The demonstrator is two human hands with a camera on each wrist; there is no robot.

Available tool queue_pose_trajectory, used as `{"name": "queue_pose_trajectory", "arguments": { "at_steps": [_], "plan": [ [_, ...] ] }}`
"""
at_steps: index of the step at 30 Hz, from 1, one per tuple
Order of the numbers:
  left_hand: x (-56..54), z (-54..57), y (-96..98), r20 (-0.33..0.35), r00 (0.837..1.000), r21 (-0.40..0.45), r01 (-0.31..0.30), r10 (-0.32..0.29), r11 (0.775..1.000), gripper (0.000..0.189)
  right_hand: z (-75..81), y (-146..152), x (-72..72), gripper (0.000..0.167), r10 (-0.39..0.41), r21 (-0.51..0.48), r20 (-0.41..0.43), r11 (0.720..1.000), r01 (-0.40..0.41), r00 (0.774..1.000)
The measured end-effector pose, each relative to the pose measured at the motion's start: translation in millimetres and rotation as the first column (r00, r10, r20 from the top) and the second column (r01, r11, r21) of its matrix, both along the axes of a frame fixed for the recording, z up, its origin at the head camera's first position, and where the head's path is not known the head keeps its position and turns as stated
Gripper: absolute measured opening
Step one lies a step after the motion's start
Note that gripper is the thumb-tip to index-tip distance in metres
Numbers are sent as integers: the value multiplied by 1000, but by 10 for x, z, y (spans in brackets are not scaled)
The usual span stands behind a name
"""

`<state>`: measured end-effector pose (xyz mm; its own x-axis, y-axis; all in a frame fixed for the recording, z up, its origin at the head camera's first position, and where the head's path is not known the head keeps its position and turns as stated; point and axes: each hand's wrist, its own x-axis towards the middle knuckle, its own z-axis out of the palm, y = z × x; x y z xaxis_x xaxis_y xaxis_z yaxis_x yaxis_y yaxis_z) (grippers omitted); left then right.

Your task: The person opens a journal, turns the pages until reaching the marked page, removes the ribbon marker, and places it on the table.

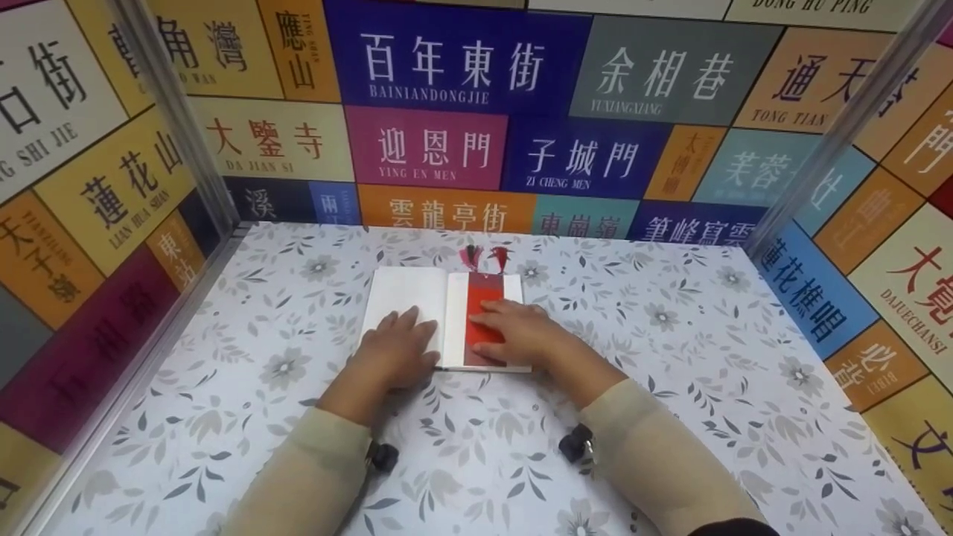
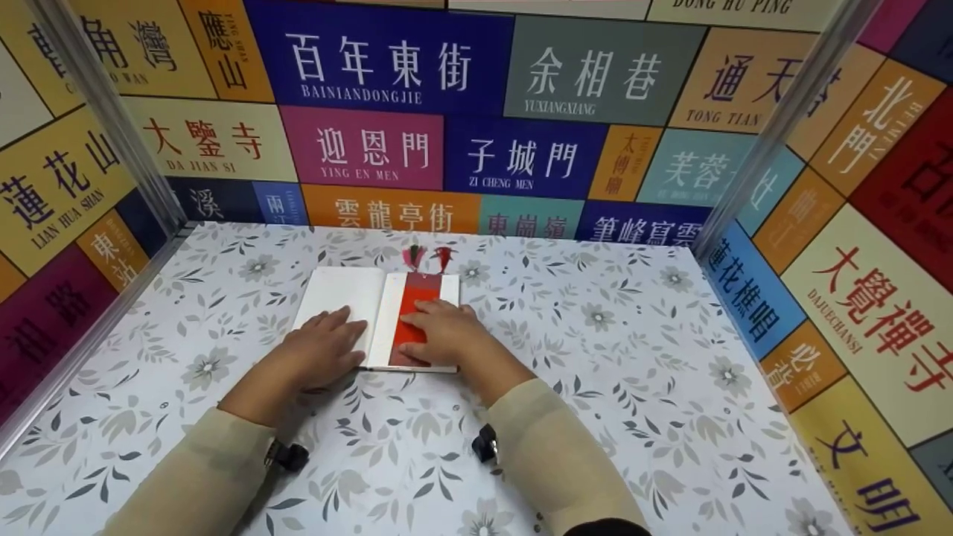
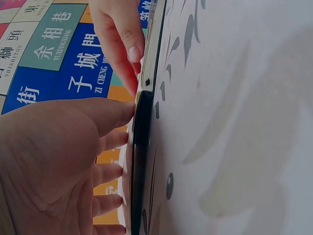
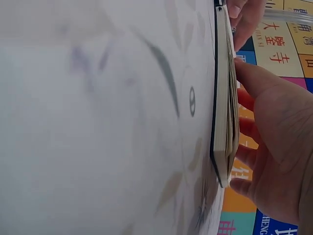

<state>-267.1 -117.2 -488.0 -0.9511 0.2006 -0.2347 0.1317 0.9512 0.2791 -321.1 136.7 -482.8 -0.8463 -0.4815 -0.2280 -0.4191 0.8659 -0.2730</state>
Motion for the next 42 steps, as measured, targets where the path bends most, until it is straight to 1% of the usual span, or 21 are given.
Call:
{"name": "queue_pose_trajectory", "arguments": {
  "at_steps": [7, 13, 17, 26, 29, 31, 33, 34, 35, 37, 39, 41, 42],
  "plan": [
    [33, 22, 3, -9, 1000, -9, 20, -20, 1000, 67, -25, 129, 16, 68, -14, -3, 22, 1000, 14, 1000],
    [62, 52, 10, -4, 1000, 1, 5, -5, 1000, 67, -3, 210, 14, 67, -26, 11, 34, 1000, 26, 999],
    [61, 50, 10, 1, 1000, 2, 4, -4, 1000, 67, 4, 273, 4, 68, -46, 11, 60, 999, 45, 997],
    [34, 24, 0, 13, 1000, 6, 0, 0, 1000, 66, 4, 398, 4, 67, -47, -1, 64, 999, 47, 997],
    [31, 16, -10, 6, 1000, 11, 6, -6, 1000, 67, 10, 404, -9, 67, -65, -37, 68, 997, 67, 996],
    [27, 9, -18, 0, 1000, 11, 14, -14, 1000, 67, 18, 392, -23, 69, -111, -87, 70, 989, 117, 991],
    [21, 0, -25, -5, 1000, 13, 20, -20, 1000, 67, 35, 371, -43, 73, -179, -150, 74, 971, 188, 981],
    [16, -2, -28, -9, 1000, 15, 24, -24, 1000, 67, 45, 356, -57, 75, -214, -186, 82, 956, 226, 973],
    [11, -5, -30, -10, 1000, 16, 26, -26, 1000, 67, 60, 339, -71, 78, -262, -216, 104, 936, 279, 959],
    [3, -10, -33, -12, 1000, 15, 29, -29, 999, 67, 96, 303, -103, 84, -357, -272, 183, 877, 396, 916],
    [-5, -13, -30, -12, 1000, 15, 28, -27, 1000, 66, 133, 268, -139, 89, -437, -300, 285, 805, 512, 853],
    [-11, -18, -24, -7, 1000, 13, 24, -24, 1000, 66, 163, 241, -173, 93, -500, -305, 384, 724, 618, 776],
    [-12, -18, -19, -5, 1000, 15, 24, -24, 1000, 66, 174, 231, -189, 94, -515, -302, 417, 699, 649, 749]
  ]
}}
